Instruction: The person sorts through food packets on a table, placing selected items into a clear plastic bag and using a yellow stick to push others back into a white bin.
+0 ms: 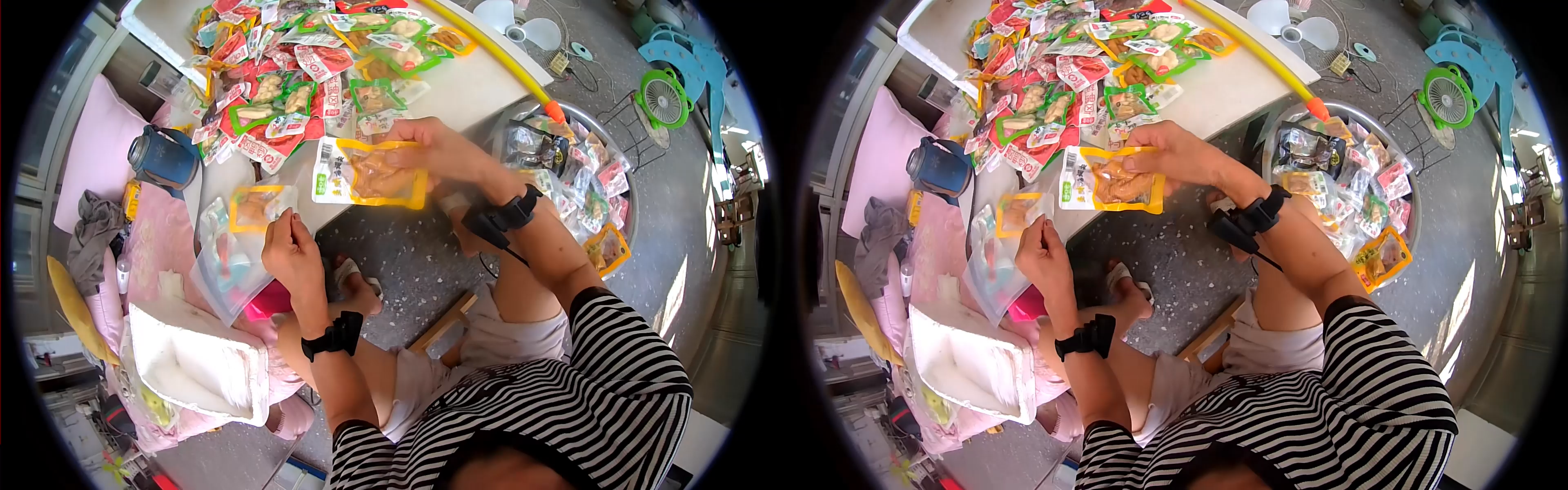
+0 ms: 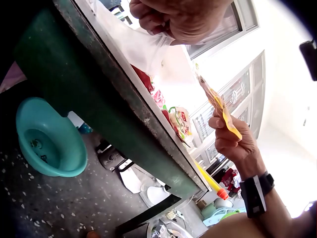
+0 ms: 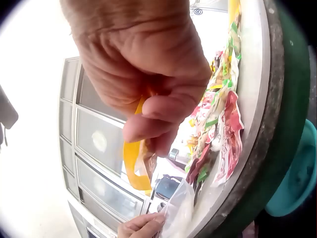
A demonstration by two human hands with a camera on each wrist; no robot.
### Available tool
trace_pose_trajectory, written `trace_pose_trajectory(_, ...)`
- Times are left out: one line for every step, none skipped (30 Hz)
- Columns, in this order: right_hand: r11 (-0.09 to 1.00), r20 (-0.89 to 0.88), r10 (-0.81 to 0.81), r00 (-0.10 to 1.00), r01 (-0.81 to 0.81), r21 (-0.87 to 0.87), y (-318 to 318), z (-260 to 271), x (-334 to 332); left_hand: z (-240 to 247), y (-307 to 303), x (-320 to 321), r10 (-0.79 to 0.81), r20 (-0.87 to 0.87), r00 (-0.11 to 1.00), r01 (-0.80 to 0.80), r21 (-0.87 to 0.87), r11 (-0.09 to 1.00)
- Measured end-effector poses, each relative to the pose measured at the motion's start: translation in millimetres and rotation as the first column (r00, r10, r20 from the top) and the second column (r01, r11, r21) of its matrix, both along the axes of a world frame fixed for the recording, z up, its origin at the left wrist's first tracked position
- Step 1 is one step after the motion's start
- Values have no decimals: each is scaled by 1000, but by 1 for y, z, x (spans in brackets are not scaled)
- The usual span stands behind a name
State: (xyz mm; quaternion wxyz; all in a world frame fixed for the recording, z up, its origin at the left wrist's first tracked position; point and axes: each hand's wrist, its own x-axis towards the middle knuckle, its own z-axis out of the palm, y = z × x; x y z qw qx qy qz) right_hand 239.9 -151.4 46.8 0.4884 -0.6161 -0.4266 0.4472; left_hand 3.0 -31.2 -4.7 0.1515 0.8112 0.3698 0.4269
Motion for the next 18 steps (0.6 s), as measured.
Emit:
trace_pose_trajectory(1000, -5, 24, 1000, -24, -11, 5, -1, -5, 0, 0, -1, 5, 6, 1000, -5, -2, 1000)
trace_pose_trajectory(999, -7, 48, 999, -48, -22, 10, -1, -9, 3, 0, -2, 10, 2, 1000, -10, -16, 1000)
trace_pose_trajectory(997, -7, 72, 997, -72, -33, 14, -1, -12, 3, 1, -3, 10, 11, 1000, -10, -17, 1000)
trace_pose_trajectory(995, 2, 86, 996, -86, -45, 18, -3, -14, 2, 2, -4, 9, 20, 1000, -8, -17, 1000)
trace_pose_trajectory(993, 12, 100, 995, -99, -58, 22, -5, -14, 2, 4, -5, 7, 30, 1000, -6, -17, 1000)
trace_pose_trajectory(991, 22, 113, 993, -111, -71, 25, -7, -15, 1, 6, -5, 3, 48, 999, -3, 10, 1000)
trace_pose_trajectory(993, 29, 99, 995, -97, -67, 27, -7, -17, 0, 7, -5, -4, 65, 998, 2, 37, 999)
trace_pose_trajectory(995, 35, 84, 996, -82, -63, 28, -7, -19, -1, 7, -5, -14, 82, 997, 9, 62, 998)
trace_pose_trajectory(996, 42, 67, 997, -65, -60, 29, -7, -20, -1, 7, -6, -11, 81, 997, 7, 50, 999)
trace_pose_trajectory(999, -69, 29, 997, -28, 22, 31, -9, -21, 1, 6, -6, -10, 81, 997, 7, 39, 999)
trace_pose_trajectory(995, -182, -2, 983, 20, 101, 32, -13, -24, 2, 6, -6, -10, 81, 997, 8, 29, 1000)
trace_pose_trajectory(982, -293, -24, 956, 78, 173, 33, -15, -26, 2, 6, -6, -4, 73, 997, 3, 24, 1000)
trace_pose_trajectory(976, -307, -17, 952, 82, 200, 33, -16, -29, 2, 5, -6, 1, 66, 998, -3, 21, 1000)
trace_pose_trajectory(970, -321, -6, 947, 84, 228, 32, -15, -34, 3, 5, -5, 9, 60, 998, -10, 19, 1000)
trace_pose_trajectory(963, -337, 6, 942, 85, 256, 33, -16, -39, 2, 6, -4, 0, 65, 998, -2, 29, 1000)
trace_pose_trajectory(939, -288, -23, 957, 119, 323, 38, -24, -47, 0, 6, -4, -10, 66, 998, 8, 39, 999)
trace_pose_trajectory(956, -275, -6, 961, 86, 280, 38, -25, -50, -1, 6, -4, -21, 64, 998, 18, 49, 999)
trace_pose_trajectory(970, -265, 10, 964, 54, 236, 37, -25, -53, -1, 6, -4, -23, 65, 998, 20, 52, 998)
